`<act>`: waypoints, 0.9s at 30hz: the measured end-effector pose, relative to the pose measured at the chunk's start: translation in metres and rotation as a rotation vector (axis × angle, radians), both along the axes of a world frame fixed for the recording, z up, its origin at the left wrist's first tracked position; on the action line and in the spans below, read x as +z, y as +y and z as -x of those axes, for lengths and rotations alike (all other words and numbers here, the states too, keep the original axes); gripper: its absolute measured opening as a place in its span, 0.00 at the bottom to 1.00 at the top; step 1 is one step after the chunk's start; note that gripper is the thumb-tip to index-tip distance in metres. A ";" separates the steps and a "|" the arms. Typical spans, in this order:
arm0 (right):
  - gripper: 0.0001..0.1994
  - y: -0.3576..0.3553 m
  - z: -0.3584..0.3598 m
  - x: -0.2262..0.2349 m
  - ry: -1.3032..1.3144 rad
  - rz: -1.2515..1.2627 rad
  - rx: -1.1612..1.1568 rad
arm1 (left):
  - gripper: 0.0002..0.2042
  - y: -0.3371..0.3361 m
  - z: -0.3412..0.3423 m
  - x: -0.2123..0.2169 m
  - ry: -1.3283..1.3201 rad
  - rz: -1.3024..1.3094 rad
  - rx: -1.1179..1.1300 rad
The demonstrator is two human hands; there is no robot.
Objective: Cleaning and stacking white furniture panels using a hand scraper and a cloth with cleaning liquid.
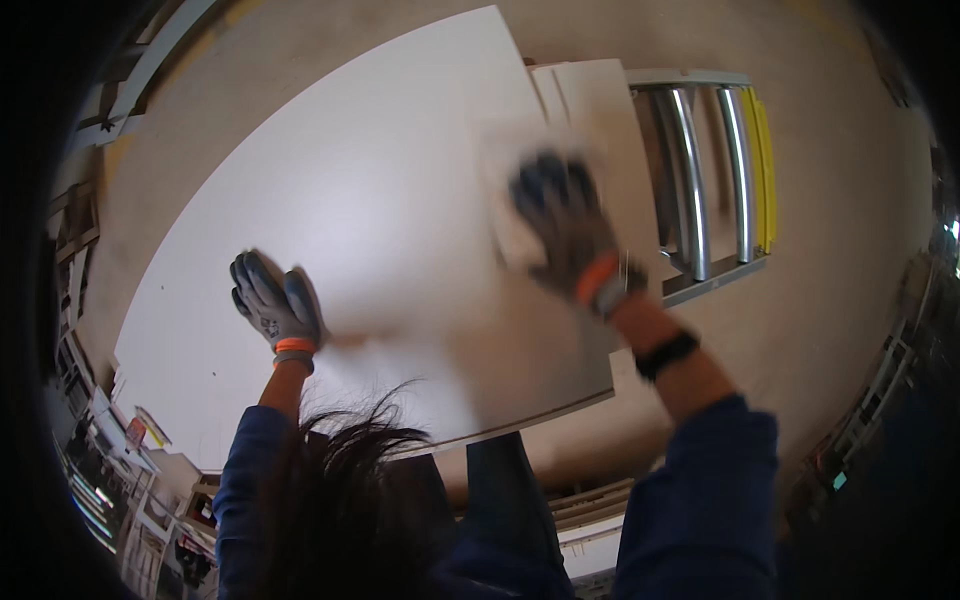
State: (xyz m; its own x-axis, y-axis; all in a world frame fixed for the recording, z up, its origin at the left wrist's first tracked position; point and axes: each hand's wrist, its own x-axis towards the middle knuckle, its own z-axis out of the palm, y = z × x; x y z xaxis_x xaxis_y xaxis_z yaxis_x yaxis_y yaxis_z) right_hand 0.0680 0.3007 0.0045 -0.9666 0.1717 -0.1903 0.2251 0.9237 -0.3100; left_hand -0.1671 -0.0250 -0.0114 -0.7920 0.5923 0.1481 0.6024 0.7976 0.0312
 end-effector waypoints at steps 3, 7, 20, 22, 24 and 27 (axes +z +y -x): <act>0.49 -0.073 -0.131 0.013 -0.288 0.123 0.012 | 0.32 0.005 0.002 0.001 0.055 -0.009 -0.042; 0.46 -0.085 -0.167 0.016 -0.266 0.138 0.162 | 0.31 0.004 0.000 0.006 0.048 -0.009 -0.033; 0.33 0.039 0.142 -0.018 0.177 -0.557 -0.002 | 0.34 0.008 -0.004 -0.004 -0.042 -0.059 -0.004; 0.38 -0.015 0.098 0.000 0.020 -0.395 0.178 | 0.35 -0.003 -0.001 -0.002 -0.042 -0.059 0.017; 0.46 -0.061 0.035 0.018 -0.202 -0.139 0.214 | 0.35 -0.009 0.002 -0.004 -0.036 -0.070 0.020; 0.46 -0.116 -0.074 0.028 -0.455 0.055 0.402 | 0.35 -0.004 -0.001 -0.006 -0.044 -0.116 0.035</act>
State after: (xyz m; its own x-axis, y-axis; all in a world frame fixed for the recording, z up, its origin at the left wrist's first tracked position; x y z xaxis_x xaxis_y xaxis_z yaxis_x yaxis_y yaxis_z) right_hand 0.1421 0.1845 0.0323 -0.7731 -0.2114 -0.5980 -0.0165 0.9492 -0.3143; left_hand -0.1659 -0.0291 -0.0173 -0.8189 0.5454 0.1787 0.5706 0.8074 0.1503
